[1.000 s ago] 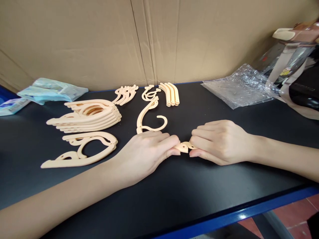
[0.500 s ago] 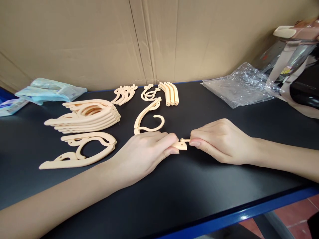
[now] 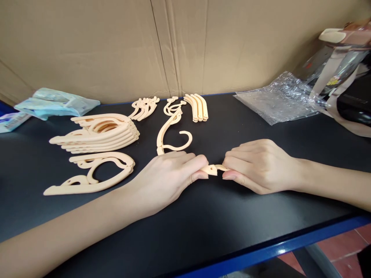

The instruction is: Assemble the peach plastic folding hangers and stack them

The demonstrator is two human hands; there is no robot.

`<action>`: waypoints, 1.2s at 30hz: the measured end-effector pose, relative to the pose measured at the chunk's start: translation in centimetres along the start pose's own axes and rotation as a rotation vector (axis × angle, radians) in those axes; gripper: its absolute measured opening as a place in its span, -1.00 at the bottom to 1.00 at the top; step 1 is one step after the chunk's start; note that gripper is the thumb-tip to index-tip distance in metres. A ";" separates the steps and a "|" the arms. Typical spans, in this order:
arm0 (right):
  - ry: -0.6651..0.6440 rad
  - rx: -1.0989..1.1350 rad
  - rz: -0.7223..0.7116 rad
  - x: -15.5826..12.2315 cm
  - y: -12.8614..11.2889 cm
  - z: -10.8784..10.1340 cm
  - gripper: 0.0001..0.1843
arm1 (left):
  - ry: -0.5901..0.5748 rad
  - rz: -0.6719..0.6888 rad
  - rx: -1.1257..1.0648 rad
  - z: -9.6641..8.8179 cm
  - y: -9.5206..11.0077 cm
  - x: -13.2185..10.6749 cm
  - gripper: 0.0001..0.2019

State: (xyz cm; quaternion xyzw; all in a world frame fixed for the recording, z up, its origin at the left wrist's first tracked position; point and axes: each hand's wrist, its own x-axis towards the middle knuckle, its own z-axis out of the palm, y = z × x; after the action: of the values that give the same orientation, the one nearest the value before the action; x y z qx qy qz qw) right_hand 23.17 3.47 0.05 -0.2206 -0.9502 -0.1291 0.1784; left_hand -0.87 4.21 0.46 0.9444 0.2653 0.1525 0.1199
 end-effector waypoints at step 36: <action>-0.079 0.171 -0.041 0.6 0.8 -1.2 -0.83 | 0.143 -0.179 0.104 0.2 -0.2 -0.7 -0.71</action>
State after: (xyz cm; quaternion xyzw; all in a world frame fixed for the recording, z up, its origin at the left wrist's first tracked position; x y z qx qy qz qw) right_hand 23.38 4.01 1.48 -0.1900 -0.9683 -0.0425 0.1564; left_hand -1.47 4.00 0.06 0.9087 0.3638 0.1943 0.0647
